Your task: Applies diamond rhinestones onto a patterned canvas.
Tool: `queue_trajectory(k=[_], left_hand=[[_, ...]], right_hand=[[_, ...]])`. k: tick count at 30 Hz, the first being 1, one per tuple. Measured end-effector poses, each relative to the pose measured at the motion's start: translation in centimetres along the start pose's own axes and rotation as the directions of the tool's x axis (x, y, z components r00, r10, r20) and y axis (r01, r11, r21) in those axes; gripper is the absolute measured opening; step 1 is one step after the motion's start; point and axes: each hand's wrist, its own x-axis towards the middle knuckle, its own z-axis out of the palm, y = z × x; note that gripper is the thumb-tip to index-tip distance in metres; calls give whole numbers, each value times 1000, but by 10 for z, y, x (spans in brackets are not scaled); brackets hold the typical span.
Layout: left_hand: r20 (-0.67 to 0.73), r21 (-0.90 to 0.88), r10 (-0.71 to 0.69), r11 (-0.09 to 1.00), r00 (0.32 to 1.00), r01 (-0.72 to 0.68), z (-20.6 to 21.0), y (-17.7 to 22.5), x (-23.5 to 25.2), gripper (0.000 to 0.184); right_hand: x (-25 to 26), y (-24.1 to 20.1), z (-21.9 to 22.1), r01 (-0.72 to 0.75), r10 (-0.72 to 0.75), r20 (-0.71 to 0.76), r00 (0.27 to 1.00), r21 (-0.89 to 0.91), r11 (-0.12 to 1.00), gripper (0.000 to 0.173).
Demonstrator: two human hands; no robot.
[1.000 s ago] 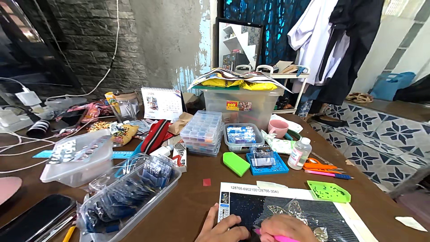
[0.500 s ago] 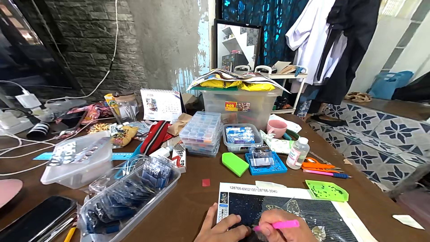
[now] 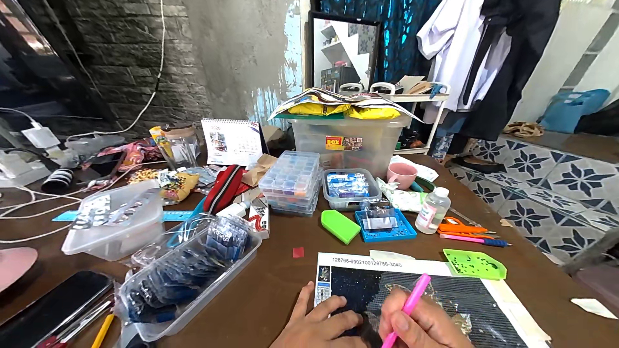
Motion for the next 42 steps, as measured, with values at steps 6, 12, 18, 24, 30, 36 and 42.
queue_trajectory(k=[6,12,18,24,30,36,42], left_hand=[[0,17,12,1000,1000,-12,0,-1,-1,53],[12,16,3,1000,1000,-3,0,0,0,55],[13,29,6,1000,1000,-6,0,-2,0,54],[12,29,11,1000,1000,-12,1,-2,0,54],[7,28,10,1000,1000,-11,0,-1,0,53],[15,30,13,999,1000,-13,0,-2,1,53],[24,23,2,1000,1000,-3,-2,-1,1,56]], right_hand=[[2,-2,1,76,-70,90,994,-63,995,39],[2,-2,2,134,-121,133,984,-87,987,38],[2,-2,2,143,-129,148,981,-87,986,37],[2,-2,2,182,-163,156,974,-118,976,34],[3,-1,2,245,-218,179,959,-145,959,35],[3,-1,0,68,-66,62,996,-35,997,37],[7,-2,-2,-195,197,-223,955,32,980,19]])
